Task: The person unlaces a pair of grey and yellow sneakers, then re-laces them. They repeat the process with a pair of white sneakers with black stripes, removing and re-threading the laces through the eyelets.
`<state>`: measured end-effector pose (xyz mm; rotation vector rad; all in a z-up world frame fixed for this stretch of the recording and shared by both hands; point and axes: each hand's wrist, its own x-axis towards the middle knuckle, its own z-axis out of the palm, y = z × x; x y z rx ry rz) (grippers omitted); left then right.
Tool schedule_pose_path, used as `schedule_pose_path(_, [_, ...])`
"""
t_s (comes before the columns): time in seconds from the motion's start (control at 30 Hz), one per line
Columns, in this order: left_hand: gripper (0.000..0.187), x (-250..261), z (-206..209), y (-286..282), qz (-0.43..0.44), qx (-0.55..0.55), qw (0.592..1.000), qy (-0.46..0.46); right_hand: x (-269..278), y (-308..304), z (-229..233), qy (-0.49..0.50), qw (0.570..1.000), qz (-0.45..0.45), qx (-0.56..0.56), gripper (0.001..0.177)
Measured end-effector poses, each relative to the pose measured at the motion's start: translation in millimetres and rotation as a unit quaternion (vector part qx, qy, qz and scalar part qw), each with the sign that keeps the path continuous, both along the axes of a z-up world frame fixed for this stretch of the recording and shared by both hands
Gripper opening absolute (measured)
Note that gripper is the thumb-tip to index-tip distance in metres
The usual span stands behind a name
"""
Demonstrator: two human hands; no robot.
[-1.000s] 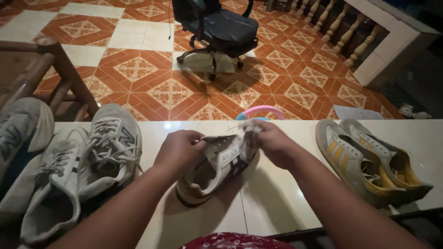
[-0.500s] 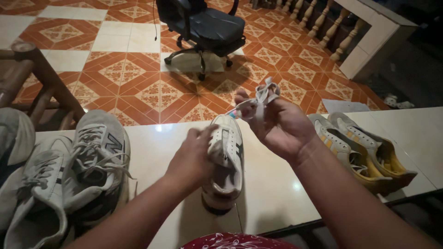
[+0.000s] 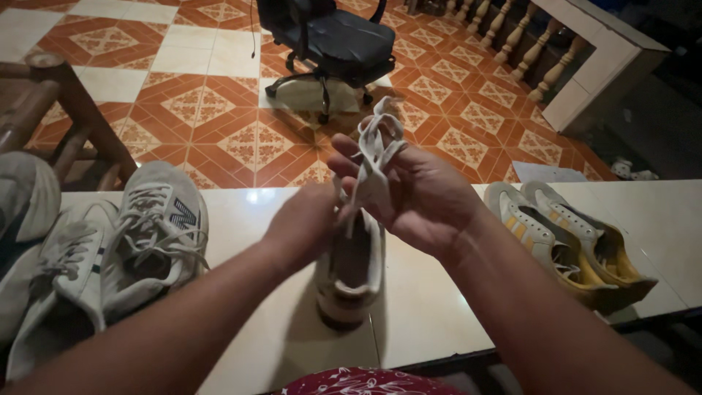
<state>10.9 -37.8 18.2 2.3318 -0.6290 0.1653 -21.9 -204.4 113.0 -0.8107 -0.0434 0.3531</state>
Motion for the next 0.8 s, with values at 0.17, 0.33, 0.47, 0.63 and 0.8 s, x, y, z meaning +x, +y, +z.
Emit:
schedule_pose_path(0.17, [0.032, 25, 8, 9, 0.083, -0.144, 0.983, 0.075, -1, -5, -16, 0.033, 0.998, -0.008, -0.054, 0.035])
schedule_pose_path(0.33, [0.032, 47, 10, 34, 0.169, -0.188, 0.932, 0.257, 1, -4, -43, 0.064, 0.995, -0.033, -0.069, 0.030])
schedule_pose_path(0.47, [0.032, 56, -11, 76, 0.065, -0.397, 0.846, 0.350, 0, 4, -64, 0.084, 0.994, -0.038, -0.066, 0.024])
schedule_pose_path(0.63, [0.030, 44, -32, 115, 0.050, -0.520, 0.763, 0.380, 5, 8, -94, 0.052, 0.990, -0.040, -0.127, 0.021])
schedule_pose_path(0.8, [0.027, 22, -32, 133, 0.107, -0.528, 0.750, 0.385, -3, 16, -130, -0.162, 0.891, -0.068, -0.419, 0.020])
